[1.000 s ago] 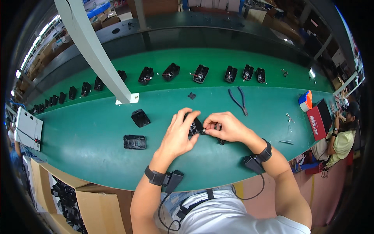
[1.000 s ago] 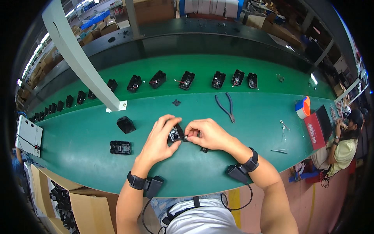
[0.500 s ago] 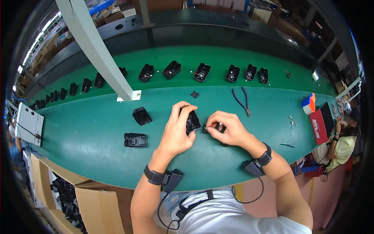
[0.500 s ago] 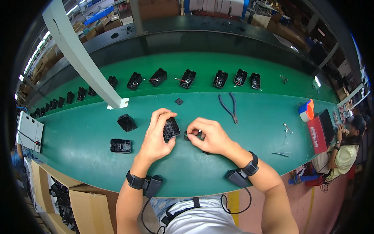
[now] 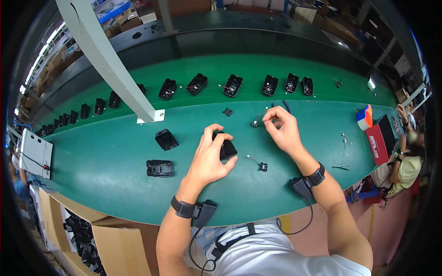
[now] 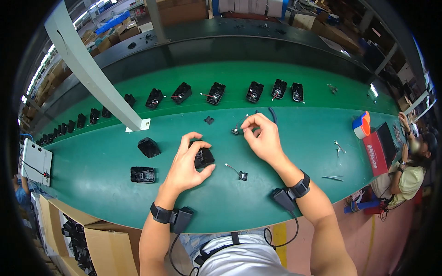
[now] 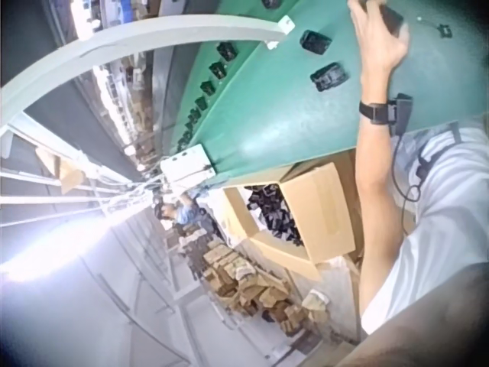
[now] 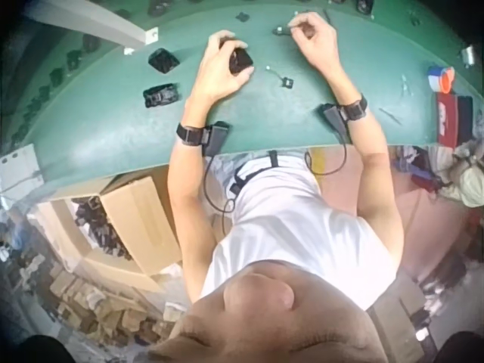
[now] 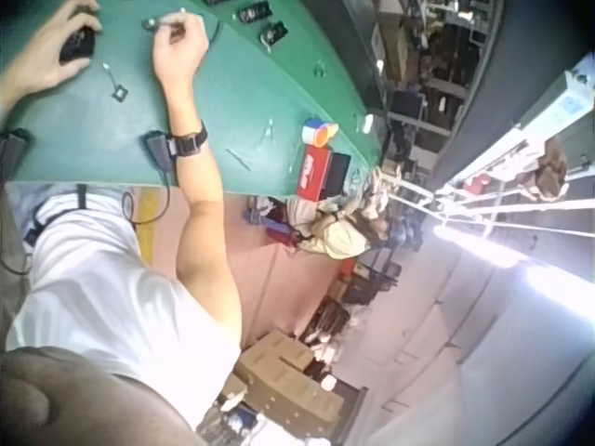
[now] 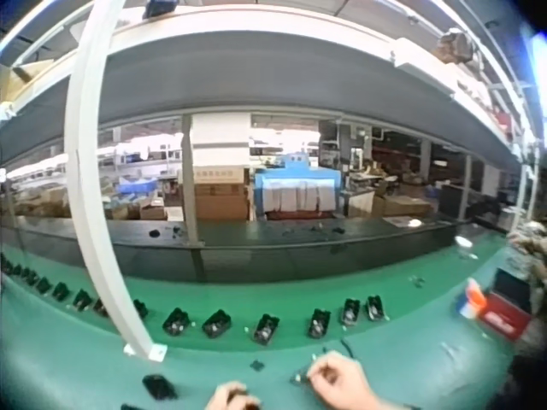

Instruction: The person assembles small black electronic devices on a green workbench. They pick up a device housing, insert a small circuit board with wires, and place the completed unit on the table. The person repeats this process for multiple units, retrieving housings from a cardboard box and components from the table.

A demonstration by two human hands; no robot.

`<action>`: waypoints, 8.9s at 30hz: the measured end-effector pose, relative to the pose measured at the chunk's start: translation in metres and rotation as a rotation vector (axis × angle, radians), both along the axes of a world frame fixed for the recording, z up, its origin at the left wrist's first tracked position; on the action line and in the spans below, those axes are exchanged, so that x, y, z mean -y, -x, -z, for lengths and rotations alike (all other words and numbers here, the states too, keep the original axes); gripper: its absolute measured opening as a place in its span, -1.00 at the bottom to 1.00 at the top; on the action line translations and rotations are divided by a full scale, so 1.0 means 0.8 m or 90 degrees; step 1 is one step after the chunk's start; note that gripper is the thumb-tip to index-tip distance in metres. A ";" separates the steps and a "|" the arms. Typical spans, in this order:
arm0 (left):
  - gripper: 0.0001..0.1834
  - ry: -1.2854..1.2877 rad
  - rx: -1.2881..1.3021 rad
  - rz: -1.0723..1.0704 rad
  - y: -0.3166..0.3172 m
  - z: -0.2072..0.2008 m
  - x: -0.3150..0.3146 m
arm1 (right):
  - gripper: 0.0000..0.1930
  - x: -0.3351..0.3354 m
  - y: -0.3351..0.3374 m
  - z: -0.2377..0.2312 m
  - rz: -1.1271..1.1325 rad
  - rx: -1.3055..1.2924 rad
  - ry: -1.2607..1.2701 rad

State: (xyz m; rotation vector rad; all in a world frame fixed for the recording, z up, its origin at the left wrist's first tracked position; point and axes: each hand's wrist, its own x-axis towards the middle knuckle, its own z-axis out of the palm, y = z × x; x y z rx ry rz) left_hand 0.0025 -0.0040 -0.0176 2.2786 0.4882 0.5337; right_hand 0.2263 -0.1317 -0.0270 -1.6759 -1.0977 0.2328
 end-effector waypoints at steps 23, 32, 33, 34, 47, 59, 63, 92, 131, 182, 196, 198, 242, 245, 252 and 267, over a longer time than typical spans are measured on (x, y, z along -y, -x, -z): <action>-0.32 0.483 0.212 0.162 -0.006 0.000 -0.014 | -0.89 0.009 -0.002 -0.014 -0.137 0.113 0.137; -0.24 0.653 0.070 0.226 -0.002 -0.005 -0.014 | -0.86 0.027 0.061 -0.052 -0.286 0.017 -0.071; -0.21 0.685 0.084 0.241 -0.006 -0.002 -0.006 | -0.86 0.029 0.067 -0.052 -0.283 0.059 -0.061; -0.21 0.703 0.103 0.256 -0.009 -0.003 -0.004 | -0.86 0.031 0.071 -0.048 -0.286 0.032 -0.064; -0.24 0.774 0.160 0.286 -0.012 0.006 0.000 | -0.80 0.041 0.080 -0.046 -0.296 0.000 -0.062; 0.05 0.856 0.187 0.286 -0.017 -0.006 0.019 | -0.71 0.047 0.063 -0.051 -0.353 0.221 -0.062; -0.02 0.835 0.138 0.304 -0.017 -0.011 0.013 | -0.74 0.043 0.050 -0.045 -0.423 0.021 -0.036; 0.37 1.008 0.442 0.522 0.110 -0.260 0.192 | -0.69 0.085 -0.323 -0.021 0.375 0.411 0.294; -0.12 -0.058 0.103 -0.172 0.125 -0.021 -0.004 | -0.82 0.113 -0.248 -0.021 0.033 -0.393 -0.153; 0.06 0.037 0.208 0.092 -0.010 -0.002 0.042 | -0.79 0.061 0.088 -0.063 -0.204 0.134 -0.107; 0.06 -0.112 0.260 0.060 -0.017 -0.010 0.045 | -0.78 0.069 0.073 -0.069 -0.199 0.001 -0.018; 0.06 -0.104 0.249 0.065 -0.017 -0.009 0.043 | -0.79 0.072 0.071 -0.063 -0.180 0.052 -0.004; 0.11 0.133 0.163 0.143 -0.023 -0.007 0.058 | -0.80 0.076 0.066 -0.061 -0.264 0.204 -0.054; 0.09 0.127 0.182 0.151 -0.024 -0.007 0.058 | -0.80 0.075 0.065 -0.060 -0.275 0.127 -0.025; 0.02 0.057 0.185 0.159 -0.027 -0.009 0.063 | -0.80 0.087 0.062 -0.075 -0.291 0.138 0.042; 0.14 0.145 0.136 0.166 -0.020 -0.007 0.062 | -0.84 0.082 0.063 -0.059 -0.267 0.096 -0.089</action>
